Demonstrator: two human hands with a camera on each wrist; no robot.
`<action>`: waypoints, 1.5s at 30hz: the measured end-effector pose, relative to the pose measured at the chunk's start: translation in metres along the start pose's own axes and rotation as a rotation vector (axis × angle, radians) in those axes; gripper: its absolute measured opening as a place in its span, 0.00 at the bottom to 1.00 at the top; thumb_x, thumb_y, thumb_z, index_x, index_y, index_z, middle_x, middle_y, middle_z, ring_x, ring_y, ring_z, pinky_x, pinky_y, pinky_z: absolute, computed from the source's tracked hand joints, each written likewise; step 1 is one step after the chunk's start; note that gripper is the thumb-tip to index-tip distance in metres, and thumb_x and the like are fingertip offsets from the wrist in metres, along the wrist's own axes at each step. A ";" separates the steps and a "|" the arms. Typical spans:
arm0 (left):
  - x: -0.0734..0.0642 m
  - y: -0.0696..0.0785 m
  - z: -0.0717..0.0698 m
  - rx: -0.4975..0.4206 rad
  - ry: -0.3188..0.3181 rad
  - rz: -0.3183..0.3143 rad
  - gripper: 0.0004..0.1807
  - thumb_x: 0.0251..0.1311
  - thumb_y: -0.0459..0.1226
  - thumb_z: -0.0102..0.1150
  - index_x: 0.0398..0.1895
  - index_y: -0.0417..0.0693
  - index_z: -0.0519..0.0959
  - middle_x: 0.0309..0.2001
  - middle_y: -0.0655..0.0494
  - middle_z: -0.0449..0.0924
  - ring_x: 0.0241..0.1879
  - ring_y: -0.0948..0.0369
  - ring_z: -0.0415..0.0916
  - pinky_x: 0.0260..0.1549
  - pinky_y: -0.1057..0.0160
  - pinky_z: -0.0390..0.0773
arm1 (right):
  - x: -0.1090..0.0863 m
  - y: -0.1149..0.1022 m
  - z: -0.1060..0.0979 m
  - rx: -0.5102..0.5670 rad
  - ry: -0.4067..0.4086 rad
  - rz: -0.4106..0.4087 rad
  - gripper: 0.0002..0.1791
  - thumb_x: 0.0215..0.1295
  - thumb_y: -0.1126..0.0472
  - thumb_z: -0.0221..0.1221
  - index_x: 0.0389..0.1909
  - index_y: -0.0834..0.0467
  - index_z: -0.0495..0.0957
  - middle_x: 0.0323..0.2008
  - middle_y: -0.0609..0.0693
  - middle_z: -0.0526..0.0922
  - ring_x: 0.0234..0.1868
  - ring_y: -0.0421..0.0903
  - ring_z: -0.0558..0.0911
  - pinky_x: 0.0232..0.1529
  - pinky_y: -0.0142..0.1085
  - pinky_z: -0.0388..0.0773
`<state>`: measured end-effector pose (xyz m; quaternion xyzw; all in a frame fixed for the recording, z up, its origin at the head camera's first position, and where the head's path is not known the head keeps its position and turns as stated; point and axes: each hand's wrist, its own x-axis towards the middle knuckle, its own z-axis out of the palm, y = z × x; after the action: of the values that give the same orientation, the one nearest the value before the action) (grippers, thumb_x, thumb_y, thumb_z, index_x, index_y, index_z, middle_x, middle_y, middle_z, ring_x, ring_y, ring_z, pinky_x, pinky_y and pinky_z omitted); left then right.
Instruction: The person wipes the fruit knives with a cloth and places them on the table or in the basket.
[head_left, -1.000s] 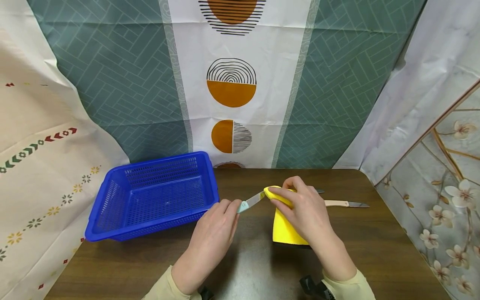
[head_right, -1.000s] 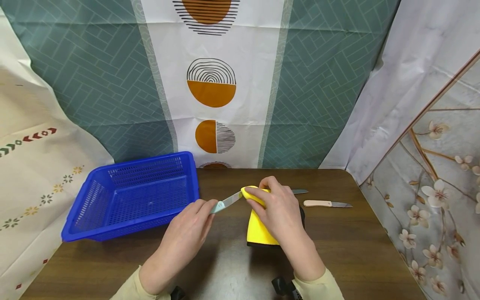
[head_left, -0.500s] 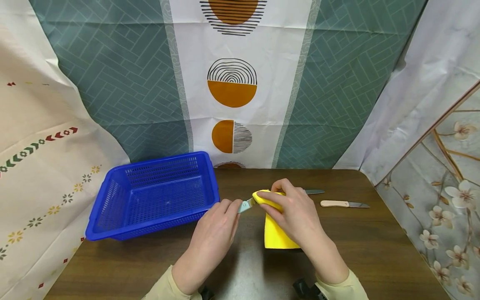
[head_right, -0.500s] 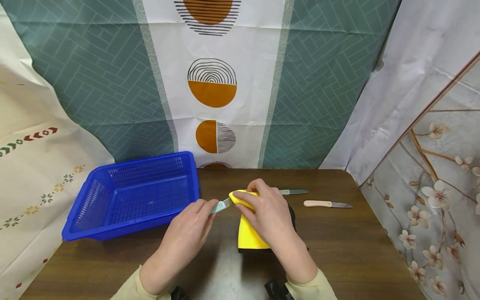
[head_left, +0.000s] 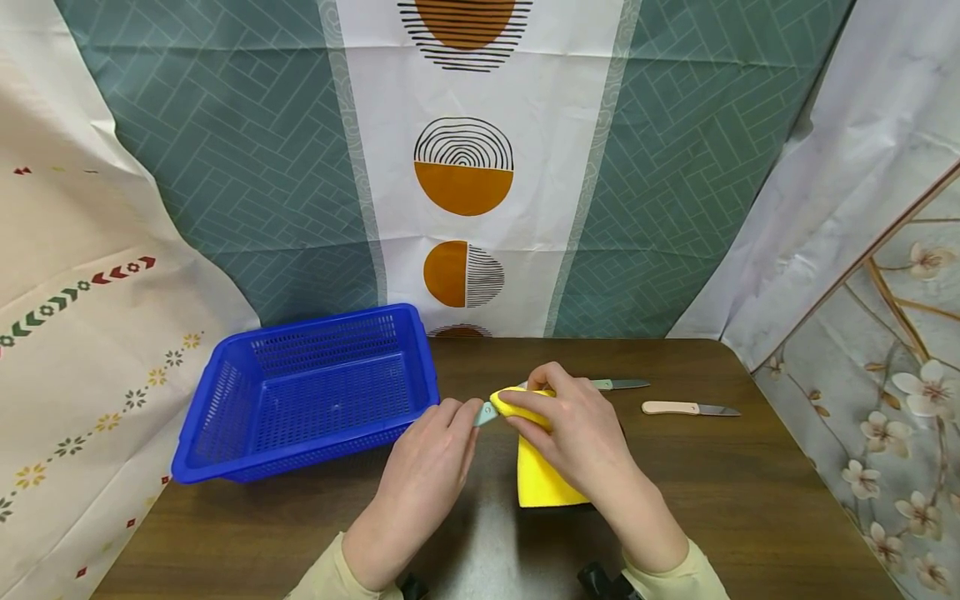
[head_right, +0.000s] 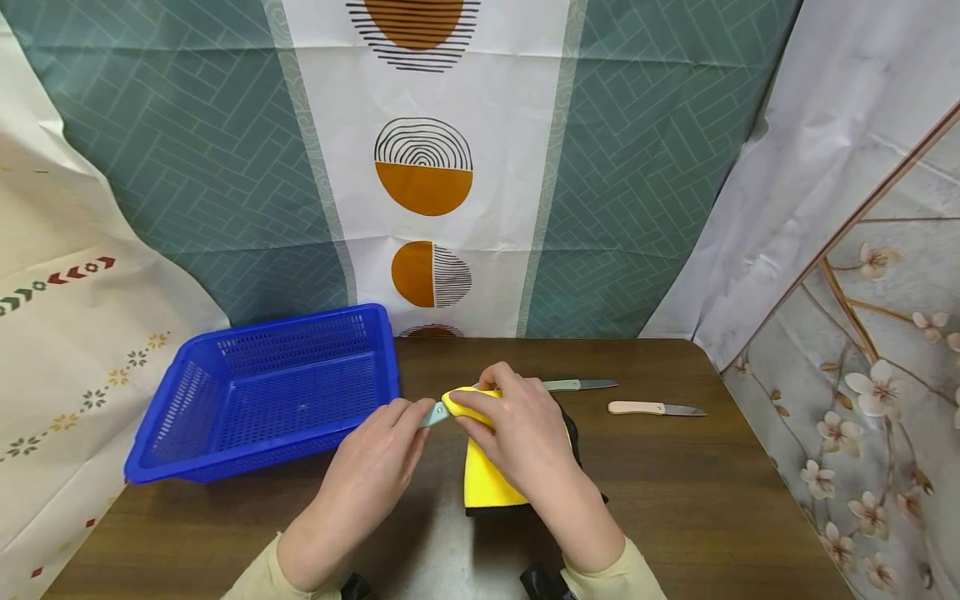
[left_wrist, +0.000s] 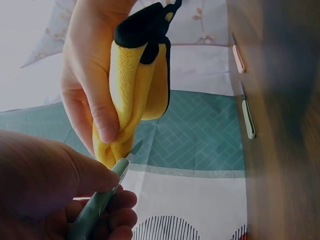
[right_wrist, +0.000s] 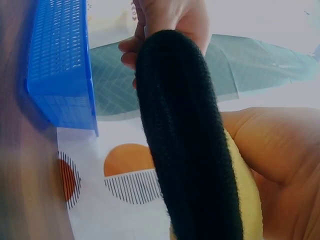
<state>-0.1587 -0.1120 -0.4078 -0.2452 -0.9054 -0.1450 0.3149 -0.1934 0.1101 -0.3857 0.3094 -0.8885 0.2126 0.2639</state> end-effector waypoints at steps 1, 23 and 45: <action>0.000 0.000 0.000 -0.001 0.001 0.000 0.18 0.65 0.30 0.78 0.55 0.41 0.83 0.38 0.52 0.81 0.31 0.56 0.77 0.28 0.60 0.81 | 0.000 0.000 0.000 -0.002 0.001 -0.003 0.21 0.58 0.58 0.84 0.53 0.44 0.94 0.47 0.47 0.80 0.40 0.49 0.82 0.42 0.45 0.79; 0.000 0.002 -0.003 0.004 -0.024 -0.012 0.17 0.66 0.31 0.78 0.55 0.41 0.84 0.37 0.53 0.81 0.31 0.57 0.76 0.28 0.61 0.80 | -0.002 0.010 0.001 -0.010 0.033 -0.006 0.21 0.59 0.57 0.84 0.54 0.46 0.94 0.46 0.48 0.81 0.38 0.48 0.81 0.39 0.45 0.79; 0.000 0.002 -0.004 0.006 -0.020 -0.012 0.17 0.66 0.31 0.78 0.55 0.42 0.84 0.37 0.53 0.81 0.30 0.58 0.75 0.26 0.61 0.77 | -0.003 0.024 -0.002 -0.035 0.013 0.085 0.23 0.60 0.58 0.83 0.57 0.47 0.93 0.45 0.48 0.78 0.34 0.52 0.77 0.34 0.44 0.77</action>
<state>-0.1557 -0.1116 -0.4043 -0.2402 -0.9104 -0.1417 0.3055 -0.2063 0.1295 -0.3911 0.2654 -0.9027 0.2101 0.2656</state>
